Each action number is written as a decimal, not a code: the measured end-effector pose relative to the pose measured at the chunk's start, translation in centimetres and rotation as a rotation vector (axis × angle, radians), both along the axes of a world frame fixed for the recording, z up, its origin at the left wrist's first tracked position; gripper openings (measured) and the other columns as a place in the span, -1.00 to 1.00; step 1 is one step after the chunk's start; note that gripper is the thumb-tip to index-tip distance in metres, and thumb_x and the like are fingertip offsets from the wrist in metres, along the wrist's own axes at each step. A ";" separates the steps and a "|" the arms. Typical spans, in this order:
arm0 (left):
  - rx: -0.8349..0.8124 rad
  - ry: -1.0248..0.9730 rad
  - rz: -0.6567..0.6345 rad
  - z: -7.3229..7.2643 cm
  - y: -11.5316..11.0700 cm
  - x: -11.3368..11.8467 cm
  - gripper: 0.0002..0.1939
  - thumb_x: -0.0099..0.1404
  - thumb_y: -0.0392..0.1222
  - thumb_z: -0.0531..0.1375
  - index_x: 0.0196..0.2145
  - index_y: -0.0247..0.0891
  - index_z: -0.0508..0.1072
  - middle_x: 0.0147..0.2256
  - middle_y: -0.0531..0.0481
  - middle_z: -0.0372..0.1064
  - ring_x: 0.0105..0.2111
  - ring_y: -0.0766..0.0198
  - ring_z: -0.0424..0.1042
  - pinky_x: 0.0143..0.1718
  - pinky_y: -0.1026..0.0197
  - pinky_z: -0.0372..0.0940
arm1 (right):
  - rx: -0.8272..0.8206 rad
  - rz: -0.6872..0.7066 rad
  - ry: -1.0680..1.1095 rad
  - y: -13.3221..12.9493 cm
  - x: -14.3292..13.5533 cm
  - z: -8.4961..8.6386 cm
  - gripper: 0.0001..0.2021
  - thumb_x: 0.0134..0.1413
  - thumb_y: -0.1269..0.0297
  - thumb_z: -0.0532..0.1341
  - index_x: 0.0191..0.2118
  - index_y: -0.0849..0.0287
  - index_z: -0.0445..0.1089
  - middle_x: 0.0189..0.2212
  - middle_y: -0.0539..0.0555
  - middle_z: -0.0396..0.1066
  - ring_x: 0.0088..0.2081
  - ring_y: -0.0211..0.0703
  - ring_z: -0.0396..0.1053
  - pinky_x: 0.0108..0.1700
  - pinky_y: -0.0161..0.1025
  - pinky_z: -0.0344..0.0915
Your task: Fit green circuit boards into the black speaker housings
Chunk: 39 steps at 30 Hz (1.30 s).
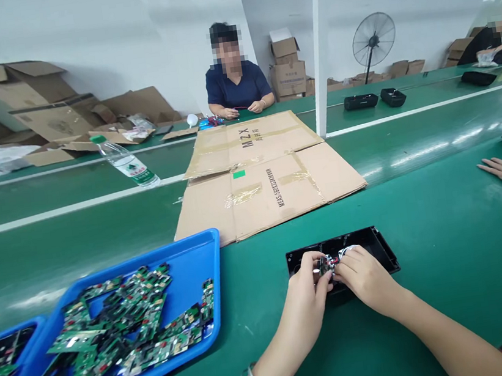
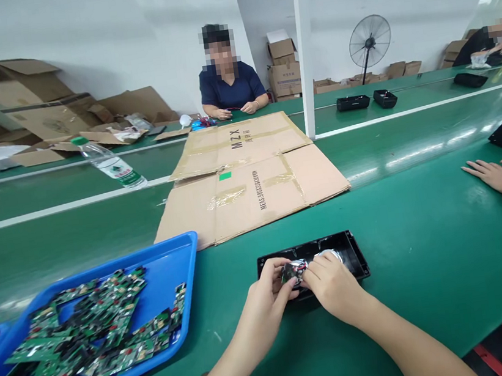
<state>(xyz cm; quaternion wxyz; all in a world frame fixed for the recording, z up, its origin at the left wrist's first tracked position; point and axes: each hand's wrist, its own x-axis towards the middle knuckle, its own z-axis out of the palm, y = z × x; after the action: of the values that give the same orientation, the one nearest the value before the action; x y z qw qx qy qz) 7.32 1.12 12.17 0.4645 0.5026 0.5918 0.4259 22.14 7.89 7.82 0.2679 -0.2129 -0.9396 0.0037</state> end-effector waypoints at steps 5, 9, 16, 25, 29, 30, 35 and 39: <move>0.014 0.017 -0.012 0.3 -0.1 -0.2 -0.84 0.26 -0.23 -0.02 -0.18 -0.15 0.19 -0.28 0.02 0.28 -0.33 0.33 0.39 -0.27 0.19 0.42 | -0.052 -0.045 0.122 -0.4 -0.4 0.0 -0.78 0.24 0.39 0.01 -0.43 0.24 0.27 -0.54 0.03 0.26 -0.44 -0.20 0.15 -0.33 -0.20 0.09; 0.032 -0.008 -0.032 0.8 0.0 -0.6 -0.84 0.26 -0.25 -0.04 -0.19 -0.15 0.20 -0.27 0.03 0.29 -0.32 0.33 0.40 -0.28 0.21 0.42 | -0.128 -0.126 0.231 -0.5 -0.3 0.2 -0.81 0.23 0.26 0.02 -0.37 0.22 0.24 -0.49 0.06 0.29 -0.43 -0.18 0.19 -0.37 -0.22 0.13; 0.039 0.016 -0.014 0.8 -0.1 -0.3 -0.85 0.29 -0.21 -0.07 -0.19 -0.16 0.21 -0.26 0.01 0.29 -0.37 0.33 0.42 -0.31 0.21 0.40 | -0.093 -0.091 0.188 -0.5 -0.3 0.4 -0.73 0.24 0.24 0.00 -0.02 0.28 0.16 -0.25 0.18 0.35 -0.26 -0.07 0.26 -0.24 -0.12 0.22; 0.010 0.074 0.010 0.7 -0.1 -0.1 -0.82 0.30 -0.18 -0.09 -0.17 -0.17 0.20 -0.27 0.00 0.30 -0.50 0.37 0.42 -0.42 0.25 0.37 | -0.114 -0.177 0.263 -1.3 -0.7 -0.1 -0.79 0.22 0.27 0.03 -0.09 0.26 0.20 -0.32 0.18 0.34 -0.29 -0.06 0.26 -0.29 -0.12 0.25; 0.015 -0.009 0.034 1.1 0.0 -0.6 -0.79 0.26 -0.17 -0.03 -0.14 -0.14 0.22 -0.27 0.02 0.31 -0.40 0.34 0.40 -0.37 0.23 0.40 | -0.190 -0.156 0.250 -1.1 -0.4 -0.1 -0.73 0.22 0.23 0.02 -0.01 0.23 0.17 -0.31 0.16 0.34 -0.28 -0.07 0.28 -0.26 -0.10 0.29; -0.002 -0.026 0.032 1.3 0.1 -0.8 -0.76 0.24 -0.17 -0.01 -0.12 -0.14 0.22 -0.27 0.02 0.31 -0.38 0.33 0.40 -0.37 0.23 0.40 | -0.226 -0.143 0.266 -0.9 -0.2 0.1 -0.72 0.23 0.23 0.01 0.01 0.22 0.15 -0.28 0.16 0.34 -0.25 -0.07 0.28 -0.23 -0.09 0.30; -0.088 0.032 0.034 2.3 0.4 -2.3 -0.75 0.10 -0.09 0.16 -0.25 -0.19 0.29 -0.49 0.10 0.32 -0.49 0.30 0.38 -0.52 0.29 0.32 | -0.203 -0.149 0.227 0.8 1.8 1.4 -0.67 0.19 0.19 0.03 0.03 0.19 0.15 -0.06 0.22 0.28 0.02 0.03 0.17 0.02 0.07 0.18; -0.061 0.301 0.091 2.5 0.6 -3.3 -0.61 0.16 0.10 0.06 -0.64 -0.23 0.21 -0.70 0.12 0.22 -0.69 0.37 0.23 -0.61 0.31 0.12 | -0.146 -0.086 -0.139 1.8 2.9 2.1 -0.27 -0.09 -0.16 0.18 0.12 0.22 0.12 0.21 0.28 -0.11 0.21 0.24 -0.18 0.13 0.30 -0.11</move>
<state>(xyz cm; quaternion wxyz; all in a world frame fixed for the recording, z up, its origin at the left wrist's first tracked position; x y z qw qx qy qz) 4.04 1.77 14.69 0.3660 0.5192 0.6894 0.3481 25.08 9.74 9.92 0.1857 -0.2719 -0.9431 0.0460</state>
